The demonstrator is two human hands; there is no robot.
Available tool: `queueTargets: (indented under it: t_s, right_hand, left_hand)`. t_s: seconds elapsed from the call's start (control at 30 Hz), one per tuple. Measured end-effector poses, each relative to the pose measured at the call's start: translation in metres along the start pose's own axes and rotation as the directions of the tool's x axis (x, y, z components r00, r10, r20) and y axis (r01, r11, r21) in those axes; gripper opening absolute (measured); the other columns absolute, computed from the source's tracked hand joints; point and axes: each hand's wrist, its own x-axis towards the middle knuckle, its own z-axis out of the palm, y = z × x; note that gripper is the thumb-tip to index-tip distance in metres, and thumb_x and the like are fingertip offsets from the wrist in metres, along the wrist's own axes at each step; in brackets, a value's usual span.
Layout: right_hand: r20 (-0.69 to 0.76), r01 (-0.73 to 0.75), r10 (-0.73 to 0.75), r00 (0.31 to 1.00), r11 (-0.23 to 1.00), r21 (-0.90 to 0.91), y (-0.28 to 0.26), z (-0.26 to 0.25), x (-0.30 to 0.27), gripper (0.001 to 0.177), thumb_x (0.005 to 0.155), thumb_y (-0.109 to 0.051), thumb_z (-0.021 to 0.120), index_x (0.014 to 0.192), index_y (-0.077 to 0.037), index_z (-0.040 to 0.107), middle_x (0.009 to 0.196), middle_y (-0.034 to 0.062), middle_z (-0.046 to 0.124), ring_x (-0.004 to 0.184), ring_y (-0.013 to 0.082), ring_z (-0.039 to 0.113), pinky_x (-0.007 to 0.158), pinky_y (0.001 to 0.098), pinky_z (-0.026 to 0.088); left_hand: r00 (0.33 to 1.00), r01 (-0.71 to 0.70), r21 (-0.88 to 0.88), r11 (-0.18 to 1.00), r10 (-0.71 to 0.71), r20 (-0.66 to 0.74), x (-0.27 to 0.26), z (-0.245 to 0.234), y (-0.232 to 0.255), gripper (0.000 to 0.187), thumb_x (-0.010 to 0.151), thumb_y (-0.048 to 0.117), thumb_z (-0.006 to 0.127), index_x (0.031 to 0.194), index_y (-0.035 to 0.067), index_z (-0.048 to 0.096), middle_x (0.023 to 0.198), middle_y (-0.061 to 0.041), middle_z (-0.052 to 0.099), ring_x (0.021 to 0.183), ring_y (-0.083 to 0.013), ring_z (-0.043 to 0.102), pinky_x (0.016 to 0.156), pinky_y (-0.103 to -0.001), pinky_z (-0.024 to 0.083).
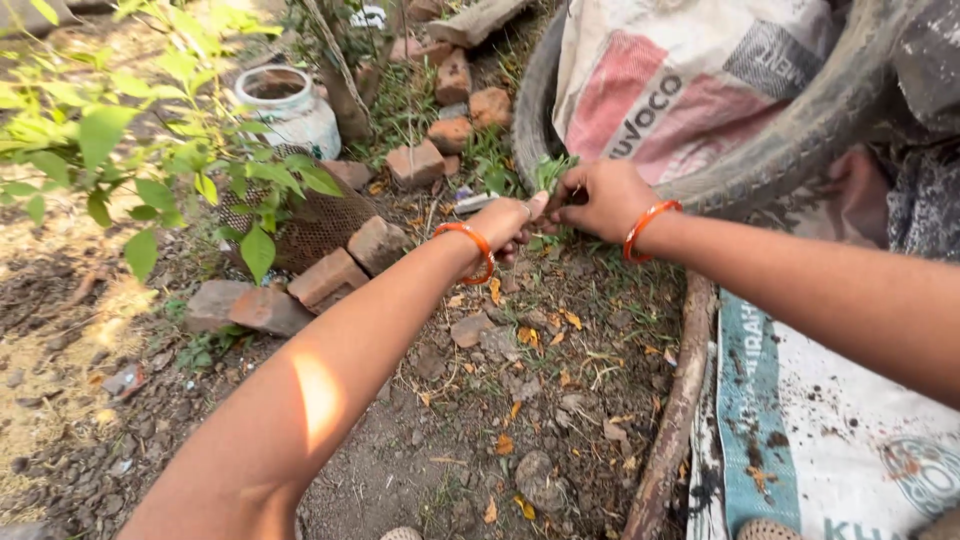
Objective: Pull out weeds and unwanted small plants from the soil around a larger plant.
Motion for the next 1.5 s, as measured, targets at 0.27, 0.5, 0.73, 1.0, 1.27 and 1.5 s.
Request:
queueTargets:
  t_s: [0.27,0.5,0.73,1.0,1.27,1.5]
  right_hand:
    - [0.004,-0.018,0.017,1.0,0.993,0.119,-0.013,0.009,-0.005,0.022,0.076,-0.022,0.085,0.096,-0.014,0.08,0.083,0.0074,0.077,0.072,0.0167,0.073,0.071,0.033,0.058]
    - [0.096,-0.226,0.207,0.974,0.925,0.304,0.02,0.06,-0.031,0.044,0.075,-0.022,0.085,0.116,-0.01,0.071,0.089,0.0059,0.078,0.077,0.013,0.073,0.074,0.0316,0.06]
    - [0.594,0.009,0.116,0.796,0.979,-0.204,0.063,0.157,-0.093,0.044,0.079,-0.023,0.083,0.12,-0.016,0.071,0.107,0.0099,0.074,0.099,0.0268,0.071,0.092,0.0392,0.057]
    - [0.668,-0.007,0.131,0.733,0.983,-0.186,0.04,0.205,-0.12,0.054,0.083,-0.022,0.079,0.133,-0.016,0.06,0.13,0.0124,0.062,0.121,0.0328,0.06,0.103,0.043,0.049]
    - [0.448,-0.113,0.222,0.866,0.96,-0.257,0.049,0.279,-0.128,0.035,0.086,-0.013,0.074,0.119,-0.013,0.063,0.123,0.013,0.064,0.109,0.0337,0.066,0.095,0.0418,0.055]
    - [0.31,-0.322,0.344,0.886,0.939,-0.122,0.056,0.279,-0.121,0.007,0.085,-0.013,0.074,0.092,-0.013,0.073,0.097,0.0106,0.074,0.088,0.0298,0.073,0.082,0.0428,0.058]
  left_hand:
    - [0.994,-0.103,0.177,0.979,0.093,0.064,-0.005,-0.026,-0.017,0.029,0.101,0.035,0.056,0.089,0.011,0.066,0.065,0.004,0.045,0.051,-0.0093,0.043,0.046,-0.028,0.042]
    - [0.999,-0.003,0.131,0.991,-0.003,0.047,0.009,-0.043,-0.048,0.031,0.105,0.032,0.05,0.083,0.012,0.057,0.066,0.004,0.049,0.05,-0.0098,0.041,0.046,-0.029,0.044]
    - [0.994,0.101,0.22,0.97,-0.087,-0.069,0.022,-0.053,-0.092,0.031,0.103,0.034,0.052,0.088,0.009,0.061,0.072,-0.001,0.058,0.054,-0.0119,0.049,0.049,-0.03,0.049]
    - [0.992,0.038,0.35,0.936,0.006,-0.124,0.064,-0.053,-0.161,0.041,0.103,0.038,0.053,0.089,0.003,0.066,0.073,-0.011,0.06,0.062,-0.0242,0.056,0.064,-0.043,0.049]
    - [0.984,0.012,0.454,0.891,0.069,-0.162,0.072,-0.029,-0.179,0.042,0.102,0.042,0.055,0.094,0.005,0.074,0.087,-0.014,0.072,0.083,-0.0288,0.067,0.079,-0.044,0.051]
    - [0.979,0.046,0.33,0.943,0.023,-0.201,0.042,-0.011,-0.178,0.038,0.1,0.04,0.055,0.101,0.007,0.075,0.092,-0.017,0.074,0.085,-0.031,0.07,0.082,-0.045,0.053]
